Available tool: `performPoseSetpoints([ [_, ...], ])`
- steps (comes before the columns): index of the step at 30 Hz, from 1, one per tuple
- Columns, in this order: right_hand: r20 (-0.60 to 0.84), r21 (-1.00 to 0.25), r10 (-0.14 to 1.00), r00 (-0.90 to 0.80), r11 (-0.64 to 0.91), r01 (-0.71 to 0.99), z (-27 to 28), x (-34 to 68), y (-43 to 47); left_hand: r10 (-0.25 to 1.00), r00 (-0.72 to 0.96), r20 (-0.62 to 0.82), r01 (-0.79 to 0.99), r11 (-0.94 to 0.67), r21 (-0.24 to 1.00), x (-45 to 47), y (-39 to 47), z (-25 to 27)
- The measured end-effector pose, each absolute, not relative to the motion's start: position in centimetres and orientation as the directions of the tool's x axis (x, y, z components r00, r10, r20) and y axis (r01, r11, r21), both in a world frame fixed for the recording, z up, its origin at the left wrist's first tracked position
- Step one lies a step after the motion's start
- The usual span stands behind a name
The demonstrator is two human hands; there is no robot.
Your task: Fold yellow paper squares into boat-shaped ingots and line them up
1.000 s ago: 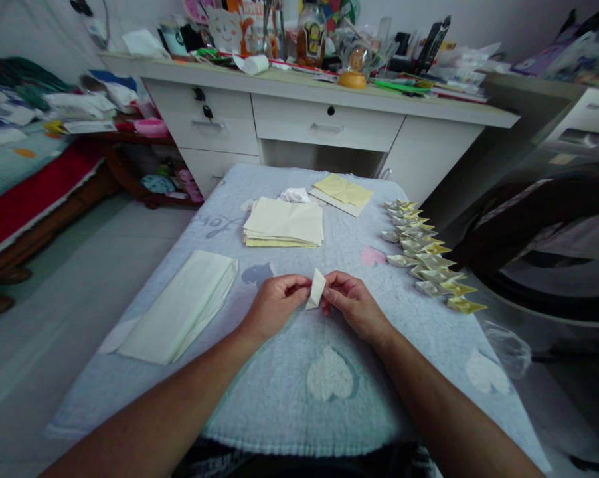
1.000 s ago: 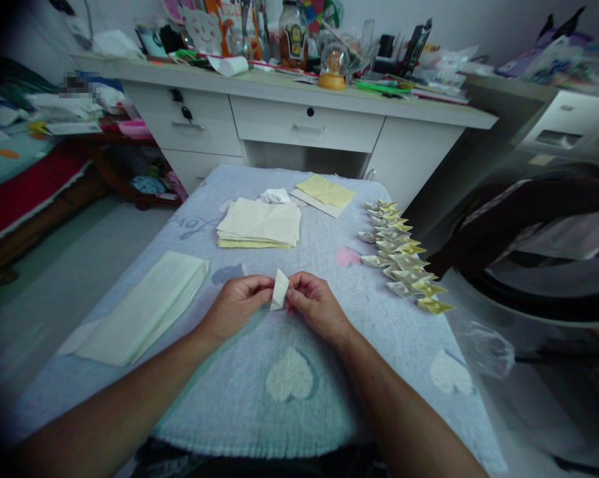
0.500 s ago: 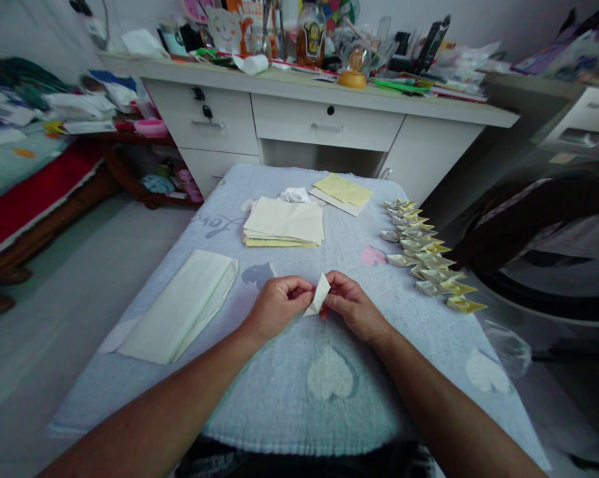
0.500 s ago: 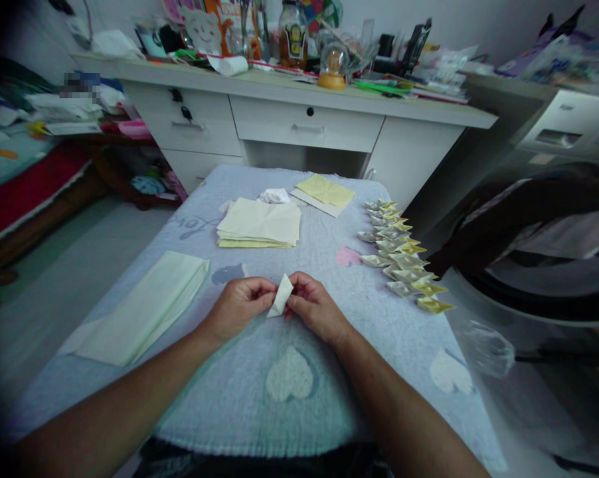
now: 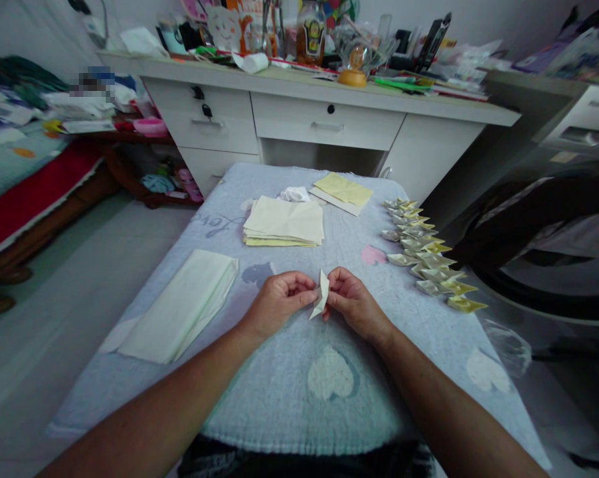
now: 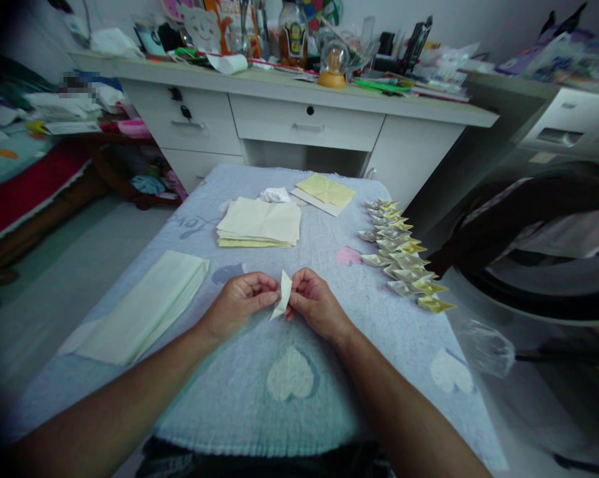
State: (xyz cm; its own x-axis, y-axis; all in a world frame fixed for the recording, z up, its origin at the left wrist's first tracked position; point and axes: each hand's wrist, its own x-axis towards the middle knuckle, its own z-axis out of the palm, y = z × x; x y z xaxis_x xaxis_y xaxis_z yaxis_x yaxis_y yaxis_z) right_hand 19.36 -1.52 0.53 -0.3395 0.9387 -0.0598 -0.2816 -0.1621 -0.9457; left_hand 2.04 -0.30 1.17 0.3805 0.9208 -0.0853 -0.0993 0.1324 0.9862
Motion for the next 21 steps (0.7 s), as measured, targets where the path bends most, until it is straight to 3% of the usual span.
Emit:
performPoseSetpoints([
  [7,-0.070,-0.938,0.930,-0.361,-0.184,-0.292,0.71,19.61,-1.49,0.927,0.365,-0.089,-0.162,0.157,0.974,2.09,-0.05,0.97],
  [21,-0.203,-0.752,0.839,-0.505,-0.464,-0.468,0.71,20.08,-1.53,0.931,0.363,-0.045,-0.196,0.123,0.973,2.05,0.18,0.90],
])
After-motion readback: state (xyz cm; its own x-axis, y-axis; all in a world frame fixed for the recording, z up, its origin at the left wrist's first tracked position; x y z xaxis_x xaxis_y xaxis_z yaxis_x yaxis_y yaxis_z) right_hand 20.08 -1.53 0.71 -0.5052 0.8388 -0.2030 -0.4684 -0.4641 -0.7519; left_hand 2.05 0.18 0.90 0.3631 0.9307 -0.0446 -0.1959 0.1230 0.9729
